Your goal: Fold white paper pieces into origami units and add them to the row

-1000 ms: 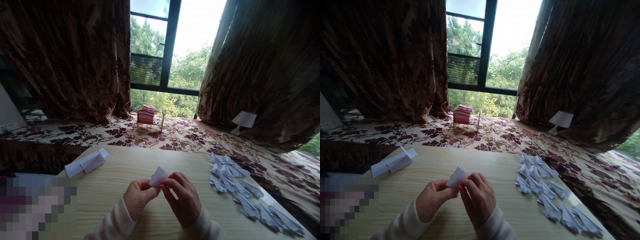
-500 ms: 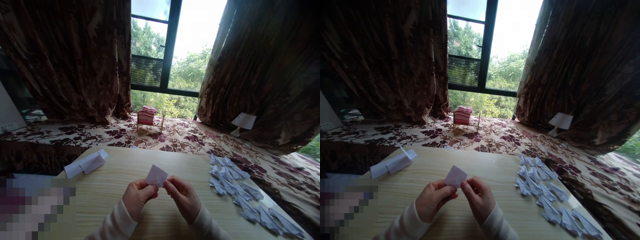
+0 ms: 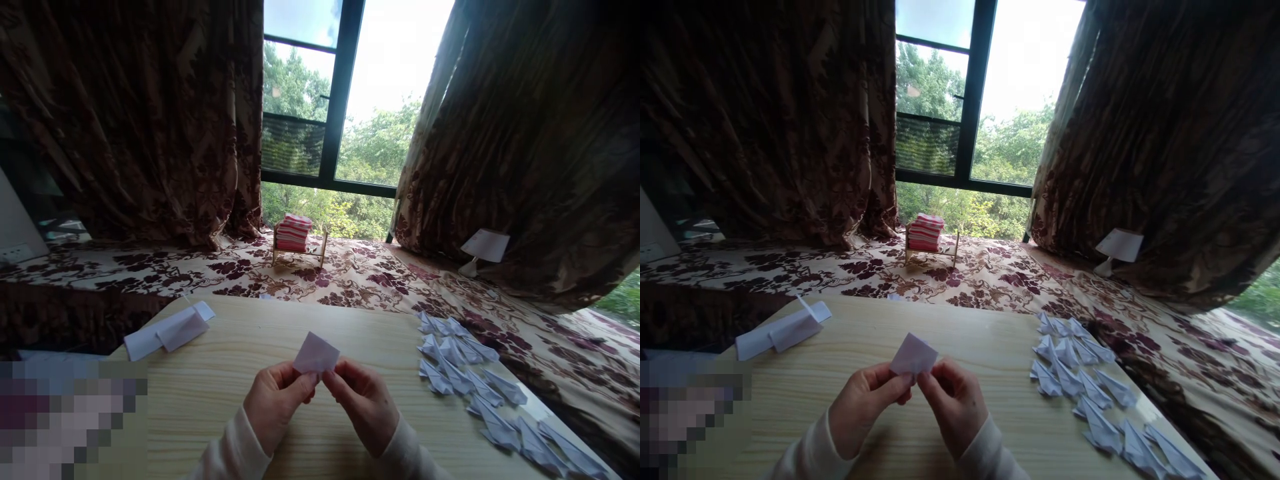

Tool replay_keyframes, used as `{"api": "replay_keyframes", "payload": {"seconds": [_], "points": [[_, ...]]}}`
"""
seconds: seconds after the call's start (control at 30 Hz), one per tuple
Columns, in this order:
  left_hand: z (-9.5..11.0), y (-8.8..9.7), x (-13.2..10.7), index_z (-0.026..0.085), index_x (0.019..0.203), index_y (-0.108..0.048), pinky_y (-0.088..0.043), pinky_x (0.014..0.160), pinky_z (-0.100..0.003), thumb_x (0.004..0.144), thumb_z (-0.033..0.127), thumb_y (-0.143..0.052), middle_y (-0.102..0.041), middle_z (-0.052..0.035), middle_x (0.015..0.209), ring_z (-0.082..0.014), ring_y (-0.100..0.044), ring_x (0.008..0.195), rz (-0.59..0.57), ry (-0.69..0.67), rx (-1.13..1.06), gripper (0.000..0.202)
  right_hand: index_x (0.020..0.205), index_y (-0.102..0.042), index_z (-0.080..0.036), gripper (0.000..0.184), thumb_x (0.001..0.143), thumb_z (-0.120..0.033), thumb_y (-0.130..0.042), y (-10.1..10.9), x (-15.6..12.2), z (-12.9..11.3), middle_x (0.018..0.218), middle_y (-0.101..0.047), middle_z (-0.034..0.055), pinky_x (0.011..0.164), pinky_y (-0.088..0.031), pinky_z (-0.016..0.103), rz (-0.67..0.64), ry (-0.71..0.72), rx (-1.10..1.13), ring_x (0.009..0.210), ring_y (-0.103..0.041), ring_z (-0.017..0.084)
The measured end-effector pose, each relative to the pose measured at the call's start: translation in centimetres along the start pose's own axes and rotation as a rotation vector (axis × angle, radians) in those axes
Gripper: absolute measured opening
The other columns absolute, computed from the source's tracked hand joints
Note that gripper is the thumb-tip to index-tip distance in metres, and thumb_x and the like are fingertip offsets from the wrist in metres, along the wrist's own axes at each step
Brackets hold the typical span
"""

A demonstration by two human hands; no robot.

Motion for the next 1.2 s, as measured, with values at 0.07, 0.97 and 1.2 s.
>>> {"api": "replay_keyframes", "payload": {"seconds": [0.07,0.97,1.2], "points": [[0.4,-0.1,-0.1,0.013,0.054,-0.058,-0.033,0.057,-0.025,0.064,0.036,-0.062,-0.049,0.0026,0.05,-0.0111,-0.042,0.054,0.005,-0.012,0.009,0.025,0.064,-0.057,-0.014,0.031,0.073,-0.043,-0.06,-0.1,0.0,-0.2,0.055,-0.046,-0.0025,0.049,-0.031,0.022,-0.018,0.009,0.006,0.052,-0.038,0.009],[1.1,-1.0,-1.1,0.014,0.067,-0.061,-0.042,0.064,-0.026,0.063,0.028,-0.063,-0.062,-0.0011,0.064,-0.0155,-0.056,0.065,0.032,-0.055,-0.064,0.014,0.063,-0.058,-0.015,0.037,0.069,-0.051,-0.063,0.6,-0.3,0.6,0.052,-0.041,-0.0038,0.049,-0.027,0.023,0.044,-0.037,0.091,0.051,-0.032,0.009],[0.8,-0.6,-0.8,0.014,0.066,-0.064,-0.041,0.065,-0.023,0.064,0.03,-0.067,-0.059,0.0008,0.06,-0.0124,-0.052,0.063,0.014,-0.048,-0.145,0.017,0.06,-0.055,-0.016,0.037,0.077,-0.048,-0.055,0.2,-0.3,0.0,0.053,-0.041,-0.0033,0.05,-0.031,0.023,0.003,0.0,-0.013,0.052,-0.036,0.01]]}}
Point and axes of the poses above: each hand's wrist, its own x-axis towards the middle knuckle, its own y-axis out of the back of the hand, z = x × y, the point moved 6 cm from there along x, towards the middle knuckle
